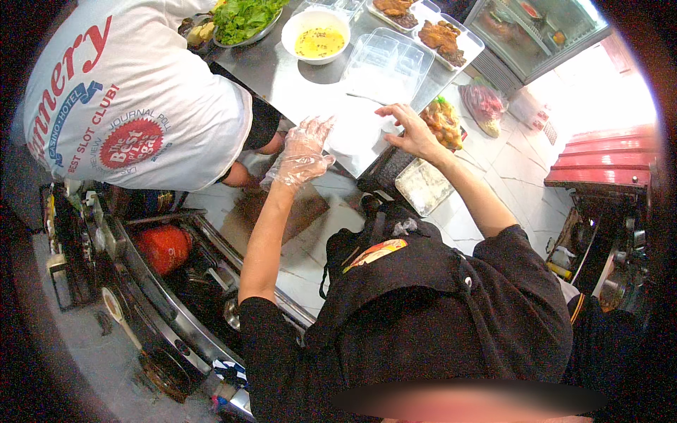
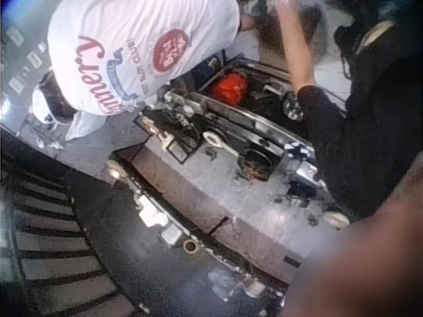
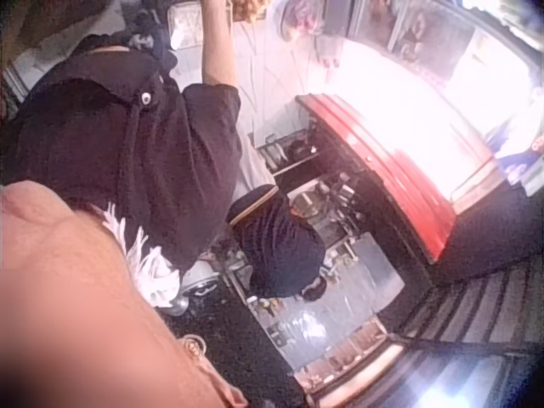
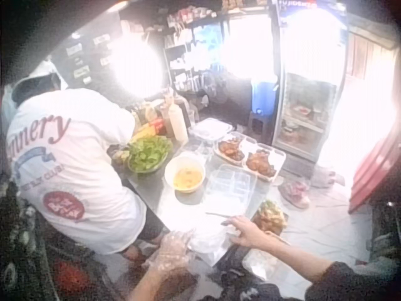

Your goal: The person prepares a bento-style meal by lining a plastic container with a plastic bag, pouring a beaten egg mixture into it, and cooking scrambled eggs in a pan. They then transfer the cooked eggs into the container and add various side dishes using tongs, including fried items, vegetables, and rice.

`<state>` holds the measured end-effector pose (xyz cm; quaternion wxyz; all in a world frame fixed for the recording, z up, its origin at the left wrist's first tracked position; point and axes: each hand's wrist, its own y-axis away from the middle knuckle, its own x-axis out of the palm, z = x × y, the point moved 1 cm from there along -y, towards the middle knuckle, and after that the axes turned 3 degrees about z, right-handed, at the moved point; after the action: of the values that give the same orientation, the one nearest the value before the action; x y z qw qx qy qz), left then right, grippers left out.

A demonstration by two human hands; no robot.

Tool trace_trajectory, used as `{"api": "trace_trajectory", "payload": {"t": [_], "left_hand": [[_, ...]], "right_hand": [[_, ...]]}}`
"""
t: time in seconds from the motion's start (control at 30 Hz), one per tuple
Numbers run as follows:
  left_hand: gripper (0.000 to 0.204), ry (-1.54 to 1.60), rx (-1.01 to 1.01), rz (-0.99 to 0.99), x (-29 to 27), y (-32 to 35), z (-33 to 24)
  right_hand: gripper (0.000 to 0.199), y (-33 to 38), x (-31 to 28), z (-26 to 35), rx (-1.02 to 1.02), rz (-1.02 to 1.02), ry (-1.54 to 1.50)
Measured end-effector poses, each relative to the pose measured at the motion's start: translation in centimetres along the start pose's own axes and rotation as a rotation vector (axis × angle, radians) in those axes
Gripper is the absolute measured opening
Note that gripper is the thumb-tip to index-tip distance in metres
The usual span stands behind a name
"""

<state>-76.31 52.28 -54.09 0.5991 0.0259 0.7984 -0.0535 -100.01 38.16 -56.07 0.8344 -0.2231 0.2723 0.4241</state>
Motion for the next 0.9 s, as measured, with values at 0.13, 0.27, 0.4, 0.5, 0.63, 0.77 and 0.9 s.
{"api": "trace_trajectory", "payload": {"t": [0.13,0.27,0.4,0.5,0.63,0.77,0.9], "left_hand": [[0.065,0.100,0.078,-0.087,1.0,-0.3,0.6],[0.042,0.164,0.095,-0.181,1.6,0.0,0.4],[0.027,0.242,0.073,-0.272,2.7,0.1,0.0],[0.020,0.231,0.086,-0.282,3.5,0.1,-0.8],[0.019,0.134,0.098,-0.285,3.6,0.2,-0.8],[0.017,0.070,0.136,-0.378,3.5,-0.4,-0.6],[0.018,0.030,0.151,-0.392,3.8,-0.4,-1.0]], "right_hand": [[0.042,0.4,1.7,-1.1,-0.015,-0.059,-0.072],[0.025,0.3,2.3,-0.9,-0.073,-0.102,0.015],[0.018,0.2,2.2,-1.3,-0.251,-0.096,0.071],[0.018,0.3,3.0,-1.9,-0.227,-0.075,0.030],[0.020,0.6,3.3,-0.7,0.141,-0.296,-0.111],[0.020,-0.1,2.9,-0.5,-0.123,-0.181,0.070],[0.016,-0.7,4.0,-1.6,-0.094,-0.228,-0.024]]}}
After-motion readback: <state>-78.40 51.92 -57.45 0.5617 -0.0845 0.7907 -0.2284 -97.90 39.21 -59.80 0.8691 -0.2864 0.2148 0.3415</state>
